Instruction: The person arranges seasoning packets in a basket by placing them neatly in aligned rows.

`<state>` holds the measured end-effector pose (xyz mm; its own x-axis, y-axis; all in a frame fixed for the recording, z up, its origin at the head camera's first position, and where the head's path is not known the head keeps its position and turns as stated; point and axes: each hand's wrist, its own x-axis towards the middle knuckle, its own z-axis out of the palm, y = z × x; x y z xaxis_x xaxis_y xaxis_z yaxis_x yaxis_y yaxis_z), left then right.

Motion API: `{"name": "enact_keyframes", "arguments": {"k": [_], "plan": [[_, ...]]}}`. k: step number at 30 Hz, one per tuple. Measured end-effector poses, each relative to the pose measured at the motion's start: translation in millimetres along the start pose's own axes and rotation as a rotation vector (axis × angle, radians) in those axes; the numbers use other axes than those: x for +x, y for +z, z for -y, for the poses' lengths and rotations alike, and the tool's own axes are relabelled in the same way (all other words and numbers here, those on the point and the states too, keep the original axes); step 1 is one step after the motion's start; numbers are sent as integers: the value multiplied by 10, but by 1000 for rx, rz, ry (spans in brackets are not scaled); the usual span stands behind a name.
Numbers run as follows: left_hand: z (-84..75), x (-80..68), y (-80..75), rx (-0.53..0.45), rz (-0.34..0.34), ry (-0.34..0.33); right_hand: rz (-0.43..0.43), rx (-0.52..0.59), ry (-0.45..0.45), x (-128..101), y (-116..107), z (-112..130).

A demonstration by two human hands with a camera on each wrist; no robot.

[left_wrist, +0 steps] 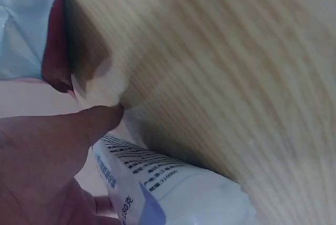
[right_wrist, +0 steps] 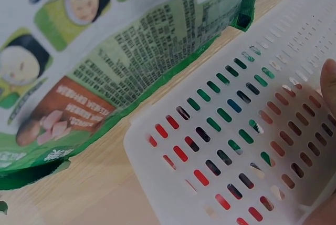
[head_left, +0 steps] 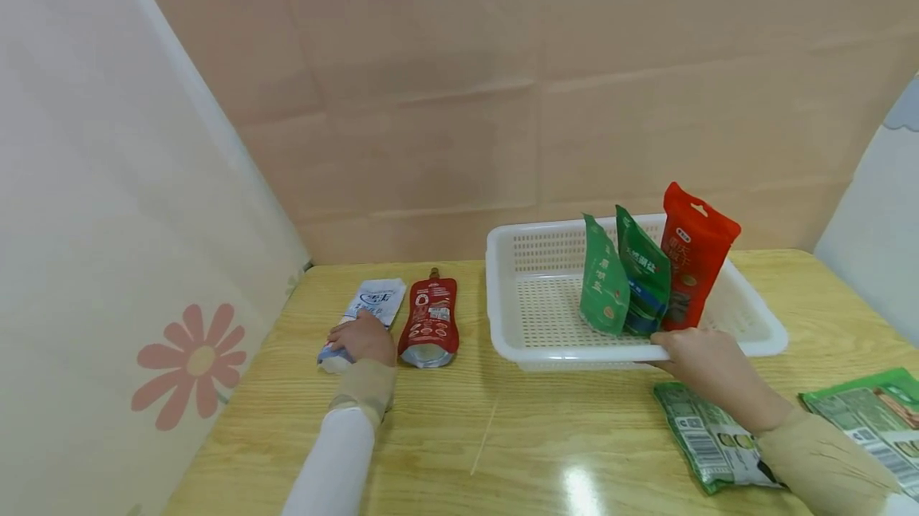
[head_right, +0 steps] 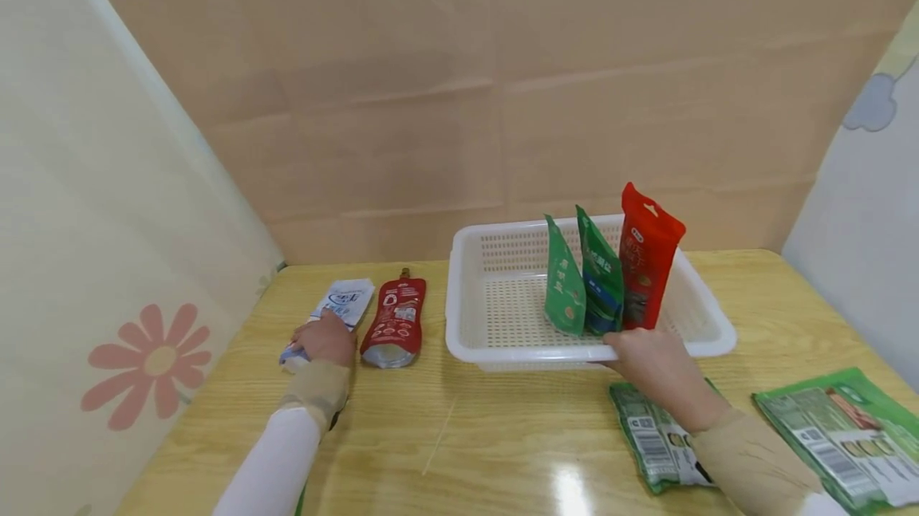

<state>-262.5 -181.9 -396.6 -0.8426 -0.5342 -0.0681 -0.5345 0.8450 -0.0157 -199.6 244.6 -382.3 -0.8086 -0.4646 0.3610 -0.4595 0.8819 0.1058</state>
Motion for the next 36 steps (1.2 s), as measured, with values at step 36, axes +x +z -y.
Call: {"name": "enact_keyframes", "arguments": {"k": [36], "plan": [[304, 19, 83, 111, -156, 238, 5, 13, 0, 11, -2, 3]]}}
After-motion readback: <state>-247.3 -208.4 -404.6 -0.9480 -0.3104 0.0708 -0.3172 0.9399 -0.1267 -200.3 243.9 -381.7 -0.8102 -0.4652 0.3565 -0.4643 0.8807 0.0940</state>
